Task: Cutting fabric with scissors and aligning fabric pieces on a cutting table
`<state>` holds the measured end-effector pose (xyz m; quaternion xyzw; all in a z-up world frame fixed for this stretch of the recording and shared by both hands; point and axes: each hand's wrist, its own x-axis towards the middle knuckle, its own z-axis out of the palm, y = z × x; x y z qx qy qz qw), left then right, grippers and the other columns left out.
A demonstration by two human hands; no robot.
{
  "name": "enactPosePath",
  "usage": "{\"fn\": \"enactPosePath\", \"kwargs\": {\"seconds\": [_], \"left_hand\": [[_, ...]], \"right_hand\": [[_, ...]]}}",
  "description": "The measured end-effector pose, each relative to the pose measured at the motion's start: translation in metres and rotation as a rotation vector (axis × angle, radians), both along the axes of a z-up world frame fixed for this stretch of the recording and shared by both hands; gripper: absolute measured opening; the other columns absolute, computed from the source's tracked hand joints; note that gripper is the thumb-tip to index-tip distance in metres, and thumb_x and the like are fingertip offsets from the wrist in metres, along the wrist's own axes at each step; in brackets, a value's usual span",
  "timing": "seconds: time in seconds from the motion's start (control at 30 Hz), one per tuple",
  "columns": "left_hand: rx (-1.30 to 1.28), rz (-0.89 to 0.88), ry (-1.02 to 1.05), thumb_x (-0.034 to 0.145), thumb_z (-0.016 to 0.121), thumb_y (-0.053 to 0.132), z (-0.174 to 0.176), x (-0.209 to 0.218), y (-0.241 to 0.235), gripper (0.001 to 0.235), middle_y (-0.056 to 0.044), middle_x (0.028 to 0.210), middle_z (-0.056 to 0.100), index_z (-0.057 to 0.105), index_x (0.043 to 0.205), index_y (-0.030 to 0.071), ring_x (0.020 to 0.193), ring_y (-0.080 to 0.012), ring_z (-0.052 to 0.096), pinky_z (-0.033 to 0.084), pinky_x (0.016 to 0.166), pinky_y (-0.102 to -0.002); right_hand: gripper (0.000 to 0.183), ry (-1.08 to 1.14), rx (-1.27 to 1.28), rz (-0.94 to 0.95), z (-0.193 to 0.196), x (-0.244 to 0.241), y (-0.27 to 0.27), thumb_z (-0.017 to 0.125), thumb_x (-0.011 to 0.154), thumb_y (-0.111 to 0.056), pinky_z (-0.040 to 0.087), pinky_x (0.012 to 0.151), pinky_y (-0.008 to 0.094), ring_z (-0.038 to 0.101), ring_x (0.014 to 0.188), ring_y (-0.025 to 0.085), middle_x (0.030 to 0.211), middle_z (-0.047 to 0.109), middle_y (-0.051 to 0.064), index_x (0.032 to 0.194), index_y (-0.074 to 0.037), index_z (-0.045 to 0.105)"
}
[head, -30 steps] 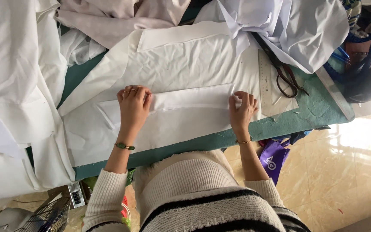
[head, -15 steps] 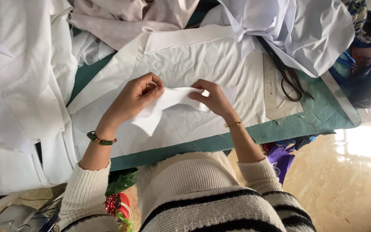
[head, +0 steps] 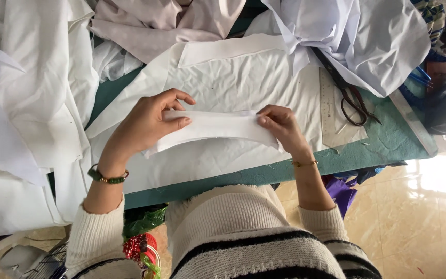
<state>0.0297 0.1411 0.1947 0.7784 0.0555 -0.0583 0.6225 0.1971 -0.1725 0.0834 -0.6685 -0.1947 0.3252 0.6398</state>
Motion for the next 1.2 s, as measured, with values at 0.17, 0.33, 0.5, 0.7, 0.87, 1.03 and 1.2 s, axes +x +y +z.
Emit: {"fn": "enactPosePath", "kwargs": {"seconds": [0.17, 0.33, 0.5, 0.7, 0.87, 1.03, 1.2], "left_hand": [[1.171, 0.132, -0.525, 0.094, 0.080, 0.026, -0.023, -0.009, 0.015, 0.017, 0.009, 0.082, 0.064, 0.068, 0.105, 0.024, 0.078, -0.0095, 0.066, 0.046, 0.082, -0.029], [1.373, 0.379, -0.995, 0.100, 0.078, 0.014, -0.041, -0.012, 0.023, 0.009, 0.007, 0.084, 0.064, 0.076, 0.097, 0.023, 0.068, -0.0123, 0.055, 0.051, 0.077, -0.031], [1.428, 0.499, -1.226, 0.098, 0.079, 0.006, -0.069, -0.025, 0.038, 0.019, 0.006, 0.085, 0.070, 0.079, 0.091, 0.023, 0.066, -0.0125, 0.054, 0.052, 0.072, -0.034], [1.411, 0.499, -1.359, 0.102, 0.067, 0.002, -0.069, -0.028, 0.037, 0.027, 0.003, 0.083, 0.070, 0.068, 0.082, 0.020, 0.069, -0.0139, 0.057, 0.051, 0.070, -0.032], [1.423, 0.520, -1.388, 0.102, 0.065, 0.001, -0.074, -0.029, 0.038, 0.028, 0.003, 0.085, 0.071, 0.064, 0.082, 0.020, 0.070, -0.0144, 0.060, 0.052, 0.069, -0.033], [1.425, 0.528, -1.379, 0.101, 0.069, 0.003, -0.074, -0.029, 0.037, 0.026, 0.004, 0.085, 0.072, 0.066, 0.082, 0.020, 0.071, -0.0142, 0.061, 0.053, 0.069, -0.033], [1.394, 0.564, -1.283, 0.093, 0.079, 0.000, -0.062, -0.026, 0.026, 0.027, 0.002, 0.088, 0.076, 0.067, 0.080, 0.020, 0.075, -0.0179, 0.063, 0.055, 0.069, -0.034]], "right_hand": [[0.015, -0.895, -0.280, -0.041, 0.053, -0.004, -0.004, 0.083, 0.085, -0.007, 0.050, 0.077, 0.034, 0.064, 0.082, 0.026, 0.090, 0.074, 0.004, 0.097, -0.012, 0.076], [0.018, -1.289, -0.213, -0.322, 0.046, 0.004, -0.015, 0.080, 0.084, 0.006, 0.044, 0.081, 0.036, 0.057, 0.074, 0.023, 0.079, 0.064, 0.001, 0.093, -0.009, 0.075], [0.021, -1.464, -0.190, -0.587, 0.023, 0.015, -0.029, 0.073, 0.081, 0.014, 0.042, 0.078, 0.037, 0.050, 0.071, 0.022, 0.069, 0.052, 0.002, 0.087, -0.006, 0.073], [0.028, -1.492, -0.118, -0.719, 0.016, 0.018, -0.032, 0.069, 0.073, 0.018, 0.043, 0.079, 0.039, 0.052, 0.069, 0.025, 0.067, 0.049, 0.001, 0.081, -0.008, 0.066], [0.028, -1.492, -0.105, -0.750, 0.012, 0.020, -0.031, 0.067, 0.071, 0.019, 0.044, 0.077, 0.039, 0.052, 0.068, 0.025, 0.066, 0.049, 0.001, 0.078, -0.008, 0.063], [0.030, -1.458, -0.119, -0.750, 0.013, 0.017, -0.028, 0.066, 0.069, 0.020, 0.045, 0.075, 0.039, 0.052, 0.067, 0.025, 0.065, 0.050, 0.002, 0.078, -0.008, 0.064], [0.029, -1.407, -0.127, -0.716, 0.022, 0.015, -0.031, 0.065, 0.072, 0.019, 0.045, 0.077, 0.039, 0.052, 0.072, 0.024, 0.071, 0.053, 0.002, 0.079, -0.009, 0.063]]}}
